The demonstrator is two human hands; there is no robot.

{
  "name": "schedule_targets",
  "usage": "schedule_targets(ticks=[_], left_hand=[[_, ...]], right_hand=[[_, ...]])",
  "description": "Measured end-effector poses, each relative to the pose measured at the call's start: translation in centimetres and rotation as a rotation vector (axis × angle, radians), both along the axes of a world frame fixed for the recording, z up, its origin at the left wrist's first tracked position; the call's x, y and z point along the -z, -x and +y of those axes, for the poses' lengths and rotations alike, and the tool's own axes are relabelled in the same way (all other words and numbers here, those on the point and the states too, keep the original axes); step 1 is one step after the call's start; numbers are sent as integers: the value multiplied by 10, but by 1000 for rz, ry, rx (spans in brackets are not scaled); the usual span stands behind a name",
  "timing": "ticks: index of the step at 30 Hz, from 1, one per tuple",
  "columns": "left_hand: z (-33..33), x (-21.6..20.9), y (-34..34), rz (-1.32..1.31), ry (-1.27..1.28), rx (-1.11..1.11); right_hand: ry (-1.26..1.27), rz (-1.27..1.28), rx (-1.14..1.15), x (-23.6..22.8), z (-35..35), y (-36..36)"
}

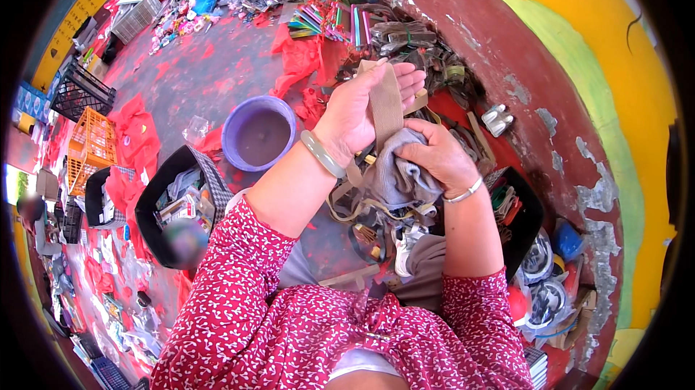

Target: The person sorts through scrap materials on the floor, uses a cloth to wipe down a brown strap and then a black strap, and rinses the cloth in a bucket of water.

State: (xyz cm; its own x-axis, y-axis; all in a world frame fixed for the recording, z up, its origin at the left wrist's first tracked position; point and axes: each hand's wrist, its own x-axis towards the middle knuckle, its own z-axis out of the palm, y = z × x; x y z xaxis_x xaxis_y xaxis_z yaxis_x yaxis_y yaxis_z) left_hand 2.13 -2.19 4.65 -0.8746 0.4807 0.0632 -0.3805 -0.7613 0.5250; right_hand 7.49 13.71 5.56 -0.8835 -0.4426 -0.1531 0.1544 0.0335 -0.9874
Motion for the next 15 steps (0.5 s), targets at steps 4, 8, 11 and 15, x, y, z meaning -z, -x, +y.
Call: schedule_targets(ticks=[4,8,11,15], left_hand=[[-1,6,3,-65,-195,-26],[5,3,3,-118,-265,-99],[14,-2,-6,-156,-172,-111],[29,6,-23,-130,-99,-63]], right_hand=[[166,72,228,-7,27,5],[373,229,459,-11,14,5],[-153,821,593,-2,-17,0],[-400,1115,602,10,-29,11]])
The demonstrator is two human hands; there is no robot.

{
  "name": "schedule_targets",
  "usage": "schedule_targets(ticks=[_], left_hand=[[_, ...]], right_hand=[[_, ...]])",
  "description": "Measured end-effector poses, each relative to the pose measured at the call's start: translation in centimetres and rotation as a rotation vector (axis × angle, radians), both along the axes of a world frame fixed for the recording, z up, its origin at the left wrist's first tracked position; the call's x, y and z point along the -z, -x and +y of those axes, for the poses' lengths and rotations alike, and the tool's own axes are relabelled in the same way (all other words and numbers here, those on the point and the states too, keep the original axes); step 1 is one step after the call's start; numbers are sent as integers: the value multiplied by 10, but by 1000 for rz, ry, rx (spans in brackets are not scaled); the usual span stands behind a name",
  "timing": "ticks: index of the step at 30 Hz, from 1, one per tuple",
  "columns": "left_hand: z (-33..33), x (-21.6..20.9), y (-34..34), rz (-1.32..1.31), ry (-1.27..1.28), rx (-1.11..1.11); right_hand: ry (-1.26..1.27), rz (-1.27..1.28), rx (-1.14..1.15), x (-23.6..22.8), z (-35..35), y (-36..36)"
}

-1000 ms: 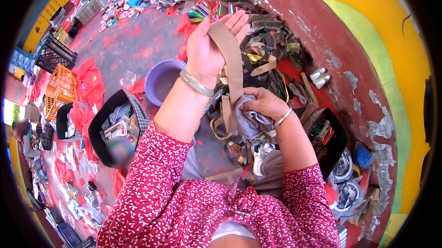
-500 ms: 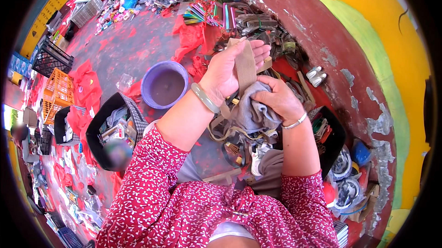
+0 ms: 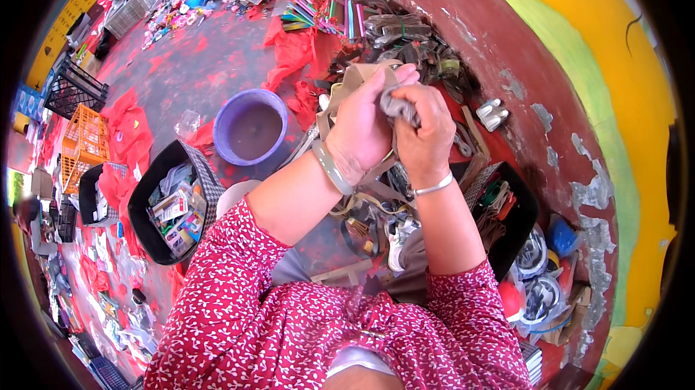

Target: The person sorts through scrap materials on the floor, uses a cloth to wipe down a brown strap and then a black strap, and rinses the cloth in a bucket of water.

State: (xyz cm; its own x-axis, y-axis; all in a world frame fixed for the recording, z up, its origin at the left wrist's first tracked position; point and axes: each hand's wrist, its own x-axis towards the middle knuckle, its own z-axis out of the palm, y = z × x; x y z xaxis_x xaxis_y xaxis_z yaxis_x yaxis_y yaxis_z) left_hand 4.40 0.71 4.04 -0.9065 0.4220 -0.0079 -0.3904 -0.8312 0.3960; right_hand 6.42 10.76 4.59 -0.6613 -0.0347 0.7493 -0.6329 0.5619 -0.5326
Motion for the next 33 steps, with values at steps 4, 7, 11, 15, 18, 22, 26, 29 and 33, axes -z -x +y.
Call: schedule_targets(ticks=[4,7,11,15,18,22,26,29,33], left_hand=[[-1,-1,-6,-25,-57,55],[5,0,-13,-53,-57,67],[14,7,-15,-37,-97,79],[15,7,-6,10,-19,5],[7,8,0,6,-48,8],[-2,-1,6,-29,40,-89],[-2,1,2,-16,-3,-43],[9,-2,-14,-84,-87,42],[-2,5,5,72,94,-108]], right_hand=[[83,-27,83,4,1,7],[42,50,197,1,0,5],[81,-63,423,5,15,19],[575,-111,268,-5,39,24],[201,-80,29,-13,17,7],[-21,-75,-108,4,0,-4],[24,-29,-40,6,-2,-2],[116,12,52,6,2,5],[103,-74,-61,7,-8,-10]])
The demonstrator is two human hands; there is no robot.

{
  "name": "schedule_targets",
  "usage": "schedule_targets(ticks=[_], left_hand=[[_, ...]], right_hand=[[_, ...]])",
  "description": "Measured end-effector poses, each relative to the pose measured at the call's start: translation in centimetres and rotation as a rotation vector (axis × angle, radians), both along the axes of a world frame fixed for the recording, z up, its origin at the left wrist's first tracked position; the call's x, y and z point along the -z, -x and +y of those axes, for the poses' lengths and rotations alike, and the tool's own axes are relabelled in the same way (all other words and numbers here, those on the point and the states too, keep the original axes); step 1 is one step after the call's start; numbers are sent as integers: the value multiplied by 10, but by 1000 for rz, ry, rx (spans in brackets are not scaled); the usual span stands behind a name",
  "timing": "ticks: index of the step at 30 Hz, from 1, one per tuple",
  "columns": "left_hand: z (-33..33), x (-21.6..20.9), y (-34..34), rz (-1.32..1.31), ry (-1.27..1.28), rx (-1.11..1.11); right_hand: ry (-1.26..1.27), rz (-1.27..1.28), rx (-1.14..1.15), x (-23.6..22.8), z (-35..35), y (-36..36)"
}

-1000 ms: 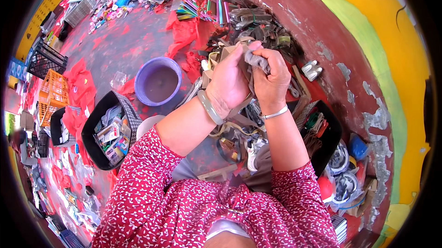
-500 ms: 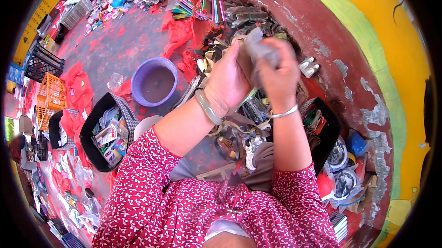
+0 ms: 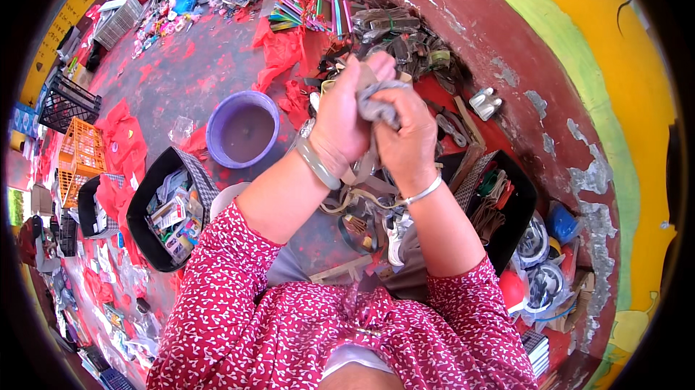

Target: The person sorts through scrap materials on the floor, uses a cloth to wipe down a brown strap and then a black strap, and rinses the cloth in a bucket of water.

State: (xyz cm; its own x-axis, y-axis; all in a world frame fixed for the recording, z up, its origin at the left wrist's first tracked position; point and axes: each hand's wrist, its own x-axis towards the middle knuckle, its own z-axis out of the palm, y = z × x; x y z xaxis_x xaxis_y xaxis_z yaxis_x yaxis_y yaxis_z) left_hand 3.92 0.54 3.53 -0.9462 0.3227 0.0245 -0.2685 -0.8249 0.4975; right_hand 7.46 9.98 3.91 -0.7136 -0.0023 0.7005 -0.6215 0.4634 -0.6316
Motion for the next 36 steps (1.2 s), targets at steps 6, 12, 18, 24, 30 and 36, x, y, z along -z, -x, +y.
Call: schedule_targets(ticks=[6,12,18,24,30,36], left_hand=[[17,-2,-16,-28,-65,62],[2,-4,-2,21,39,-26],[10,0,-11,-36,-15,30],[14,0,-18,-89,-60,119],[4,3,-2,-17,-38,52],[18,6,-22,-129,-126,212]], right_hand=[[48,71,236,-5,8,16],[-91,47,87,-2,0,-4],[-42,79,149,-1,8,5],[9,14,263,-2,14,14],[-135,164,72,1,1,-3],[13,-15,300,3,22,17]])
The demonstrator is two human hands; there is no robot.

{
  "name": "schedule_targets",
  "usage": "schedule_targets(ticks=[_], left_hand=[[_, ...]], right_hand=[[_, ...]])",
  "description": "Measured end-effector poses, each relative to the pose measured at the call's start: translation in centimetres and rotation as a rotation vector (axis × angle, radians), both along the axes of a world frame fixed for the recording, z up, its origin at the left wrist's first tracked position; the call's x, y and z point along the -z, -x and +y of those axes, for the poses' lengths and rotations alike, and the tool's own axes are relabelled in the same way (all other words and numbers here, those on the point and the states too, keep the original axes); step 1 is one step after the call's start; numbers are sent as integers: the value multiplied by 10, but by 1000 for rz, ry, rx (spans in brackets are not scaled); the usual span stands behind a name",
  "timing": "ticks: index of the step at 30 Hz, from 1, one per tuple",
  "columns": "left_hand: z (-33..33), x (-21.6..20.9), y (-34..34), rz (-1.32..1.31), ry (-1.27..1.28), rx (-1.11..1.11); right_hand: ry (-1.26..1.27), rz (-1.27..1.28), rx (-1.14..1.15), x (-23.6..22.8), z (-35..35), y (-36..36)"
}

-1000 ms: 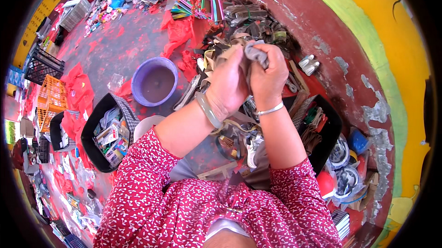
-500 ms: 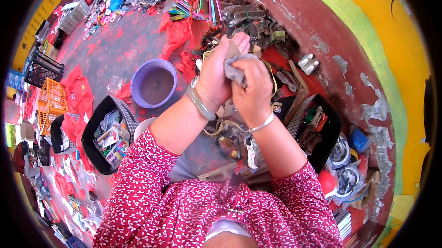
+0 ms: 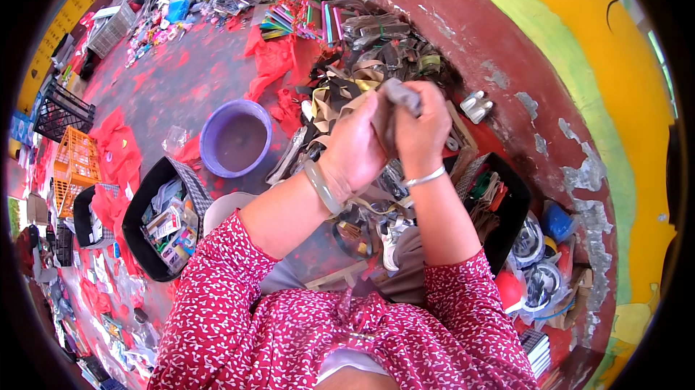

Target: The person sorts through scrap materials on the floor, uses a cloth to wipe down a brown strap and then a black strap, and rinses the cloth in a bucket of water.

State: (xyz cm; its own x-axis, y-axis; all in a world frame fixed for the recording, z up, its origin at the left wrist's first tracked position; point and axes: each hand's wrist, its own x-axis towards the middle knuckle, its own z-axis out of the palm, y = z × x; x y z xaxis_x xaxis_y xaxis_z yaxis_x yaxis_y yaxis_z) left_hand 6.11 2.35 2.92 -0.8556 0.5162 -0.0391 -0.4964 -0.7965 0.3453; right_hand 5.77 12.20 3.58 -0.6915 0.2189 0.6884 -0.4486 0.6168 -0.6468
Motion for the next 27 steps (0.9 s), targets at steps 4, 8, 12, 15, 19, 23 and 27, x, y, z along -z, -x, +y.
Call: schedule_targets(ticks=[4,8,12,15,19,23,27], left_hand=[[-17,3,18,72,95,-129],[-16,-7,11,-1,-33,-14],[-29,-20,27,14,-52,-131],[-40,-15,39,-119,-94,-198],[-43,-7,44,-109,-97,-212],[-42,-11,39,15,-76,-119],[-44,-15,40,117,31,-94]], right_hand=[[-120,91,-224,-3,-26,-23],[-39,9,17,4,5,10],[880,-240,-109,14,68,33],[1243,-240,-276,-2,77,24],[1295,-564,-556,7,76,19],[1444,-643,-743,-1,54,16],[1421,-768,-898,8,38,12]])
